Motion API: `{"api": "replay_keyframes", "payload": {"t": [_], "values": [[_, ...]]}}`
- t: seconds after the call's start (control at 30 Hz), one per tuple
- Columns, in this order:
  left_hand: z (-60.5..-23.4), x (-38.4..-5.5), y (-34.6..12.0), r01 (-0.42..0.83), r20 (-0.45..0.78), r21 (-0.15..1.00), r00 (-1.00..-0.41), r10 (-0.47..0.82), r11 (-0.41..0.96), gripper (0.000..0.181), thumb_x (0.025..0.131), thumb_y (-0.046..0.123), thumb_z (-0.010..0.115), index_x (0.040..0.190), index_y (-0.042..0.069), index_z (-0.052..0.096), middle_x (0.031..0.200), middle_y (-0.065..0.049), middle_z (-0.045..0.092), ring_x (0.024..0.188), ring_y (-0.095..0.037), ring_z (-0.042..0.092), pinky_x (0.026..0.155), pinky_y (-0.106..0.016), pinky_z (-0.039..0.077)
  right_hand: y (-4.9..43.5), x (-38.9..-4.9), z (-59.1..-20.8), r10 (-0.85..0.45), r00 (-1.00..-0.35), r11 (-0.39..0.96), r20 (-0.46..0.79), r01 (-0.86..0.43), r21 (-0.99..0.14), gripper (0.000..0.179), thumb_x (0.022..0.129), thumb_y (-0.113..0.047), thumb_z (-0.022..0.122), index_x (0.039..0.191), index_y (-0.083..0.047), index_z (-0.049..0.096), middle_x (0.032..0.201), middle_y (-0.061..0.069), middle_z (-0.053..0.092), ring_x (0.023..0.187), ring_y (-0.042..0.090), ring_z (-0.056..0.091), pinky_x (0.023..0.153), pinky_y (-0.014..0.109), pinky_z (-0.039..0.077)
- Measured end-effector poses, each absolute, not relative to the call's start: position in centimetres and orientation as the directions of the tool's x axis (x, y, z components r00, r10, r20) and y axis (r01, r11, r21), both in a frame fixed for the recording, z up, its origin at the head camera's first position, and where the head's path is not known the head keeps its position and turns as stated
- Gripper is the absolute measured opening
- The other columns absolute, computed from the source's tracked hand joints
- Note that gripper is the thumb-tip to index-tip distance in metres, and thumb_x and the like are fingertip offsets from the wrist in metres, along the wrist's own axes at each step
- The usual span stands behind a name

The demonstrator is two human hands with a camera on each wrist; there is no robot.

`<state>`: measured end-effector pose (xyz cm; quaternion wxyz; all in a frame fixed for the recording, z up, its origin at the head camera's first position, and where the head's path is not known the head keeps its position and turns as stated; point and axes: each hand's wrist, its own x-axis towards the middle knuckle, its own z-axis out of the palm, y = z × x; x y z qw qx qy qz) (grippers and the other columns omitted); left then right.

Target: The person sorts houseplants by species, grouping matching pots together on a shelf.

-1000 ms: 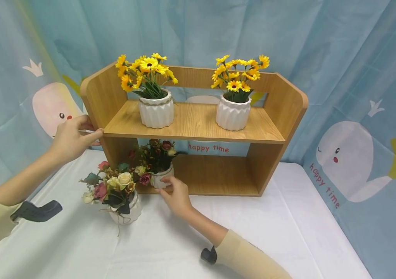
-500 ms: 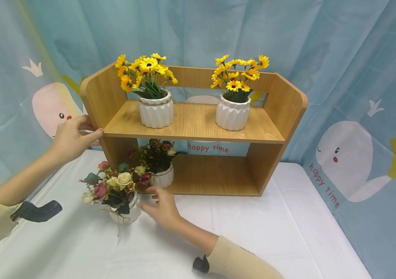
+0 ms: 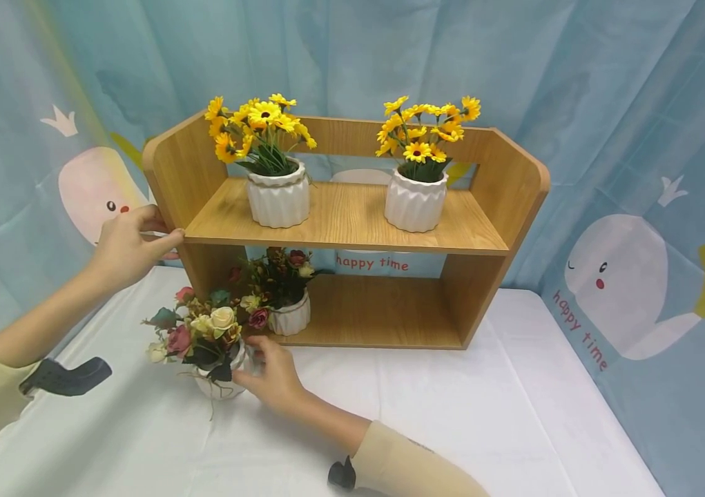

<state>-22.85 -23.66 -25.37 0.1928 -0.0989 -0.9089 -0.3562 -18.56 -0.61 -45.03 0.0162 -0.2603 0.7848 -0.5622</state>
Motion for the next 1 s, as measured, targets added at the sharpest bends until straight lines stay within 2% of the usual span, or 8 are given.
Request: {"api": "replay_keyframes", "payload": {"t": [0.2, 0.37, 0.5, 0.8, 1.0], "values": [[-25.4, -22.9, -23.6, 0.313, 0.416, 0.613, -0.908, 0.041, 0.726, 0.034, 0.103, 0.015, 0.062, 0.121, -0.013, 0.062, 0.114, -0.036, 0.070, 0.105, -0.053, 0.072, 0.061, -0.004, 0.048, -0.8, -19.2, -45.6, -0.444, -0.867, 0.226, 0.226, -0.353, -0.908, 0.054, 0.091, -0.004, 0.080, 0.140, 0.002, 0.059, 0.137, 0.020, 0.066, 0.124, 0.038, 0.067, 0.101, 0.036, 0.058], [-25.4, -22.9, -23.7, 0.322, 0.424, 0.612, -0.904, 0.043, 0.723, 0.033, 0.102, 0.015, 0.061, 0.120, -0.013, 0.062, 0.114, -0.037, 0.070, 0.103, -0.053, 0.073, 0.060, -0.004, 0.048, -1.0, -19.7, -45.9, -0.461, -0.866, 0.196, 0.194, -0.313, -0.929, 0.061, 0.091, -0.003, 0.079, 0.146, 0.001, 0.054, 0.140, 0.021, 0.064, 0.125, 0.039, 0.066, 0.102, 0.041, 0.059], [-25.4, -22.8, -23.6, 0.327, 0.433, 0.609, -0.900, 0.042, 0.723, 0.033, 0.102, 0.014, 0.062, 0.119, -0.014, 0.063, 0.113, -0.037, 0.070, 0.102, -0.053, 0.073, 0.060, -0.003, 0.047, -1.0, -20.0, -45.9, -0.474, -0.864, 0.181, 0.171, -0.286, -0.941, 0.066, 0.090, -0.001, 0.079, 0.150, 0.001, 0.051, 0.141, 0.021, 0.062, 0.124, 0.041, 0.067, 0.101, 0.040, 0.059], [-25.4, -22.8, -23.6, 0.318, 0.432, 0.609, -0.901, 0.033, 0.727, 0.034, 0.102, 0.015, 0.062, 0.120, -0.014, 0.063, 0.113, -0.036, 0.070, 0.104, -0.052, 0.072, 0.061, -0.001, 0.044, -1.7, -20.0, -46.5, -0.451, -0.872, 0.146, 0.189, -0.281, -0.949, 0.071, 0.088, -0.004, 0.083, 0.150, 0.001, 0.050, 0.141, 0.021, 0.062, 0.125, 0.039, 0.067, 0.094, 0.029, 0.060], [-25.4, -22.8, -23.6, 0.316, 0.425, 0.611, -0.904, 0.035, 0.725, 0.035, 0.102, 0.015, 0.061, 0.121, -0.014, 0.062, 0.113, -0.037, 0.070, 0.104, -0.053, 0.072, 0.060, -0.001, 0.045, -2.7, -19.1, -46.3, -0.392, -0.889, 0.190, 0.238, -0.331, -0.924, 0.078, 0.081, -0.008, 0.091, 0.147, 0.001, 0.051, 0.138, 0.019, 0.065, 0.122, 0.029, 0.068, 0.096, 0.030, 0.058]]}}
